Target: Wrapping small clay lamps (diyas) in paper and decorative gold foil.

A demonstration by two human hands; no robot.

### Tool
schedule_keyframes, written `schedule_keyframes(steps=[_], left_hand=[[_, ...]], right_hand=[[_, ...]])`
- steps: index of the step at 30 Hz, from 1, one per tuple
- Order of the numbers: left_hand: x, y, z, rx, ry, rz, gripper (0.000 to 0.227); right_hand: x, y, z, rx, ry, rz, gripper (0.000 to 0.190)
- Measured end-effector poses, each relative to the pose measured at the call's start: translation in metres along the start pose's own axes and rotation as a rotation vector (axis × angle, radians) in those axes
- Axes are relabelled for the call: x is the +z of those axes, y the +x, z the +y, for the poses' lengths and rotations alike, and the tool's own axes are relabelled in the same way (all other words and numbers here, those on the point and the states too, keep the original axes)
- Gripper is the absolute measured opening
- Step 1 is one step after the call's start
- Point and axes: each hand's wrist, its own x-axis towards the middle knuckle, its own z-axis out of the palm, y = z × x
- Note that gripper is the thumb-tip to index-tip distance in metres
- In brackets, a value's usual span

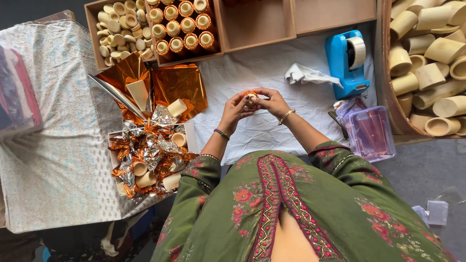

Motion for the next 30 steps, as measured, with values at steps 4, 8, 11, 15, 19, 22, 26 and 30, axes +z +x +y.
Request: schedule_keyframes(steps=[4,8,11,15,19,22,26,30], left_hand=[[0.004,-0.002,0.001,0.060,0.061,0.015,0.039],[0.006,-0.001,-0.003,0.125,0.068,0.049,0.035],[0.008,0.001,-0.010,0.192,0.097,0.081,0.033],[0.010,0.004,-0.018,0.277,0.154,0.136,0.032],[0.006,-0.003,-0.009,0.182,0.072,0.106,0.033],[0.002,-0.005,-0.001,0.036,-0.050,0.018,0.038],[-0.003,-0.003,-0.007,0.096,0.003,-0.015,0.045],[0.000,-0.005,0.000,-0.008,-0.016,0.012,0.043]], right_hand=[[0.002,0.000,0.002,-0.013,-0.029,0.011,0.039],[0.003,0.004,0.005,-0.048,-0.062,0.037,0.034],[0.003,0.005,0.007,-0.079,-0.105,0.046,0.031],[0.011,0.002,0.002,-0.150,-0.207,0.088,0.028],[0.009,-0.008,0.004,-0.183,-0.293,0.102,0.029],[0.006,-0.011,-0.002,-0.141,-0.107,-0.037,0.040],[0.013,-0.016,-0.002,-0.159,-0.319,-0.016,0.059],[0.014,-0.017,-0.009,-0.211,-0.434,0.017,0.057]])
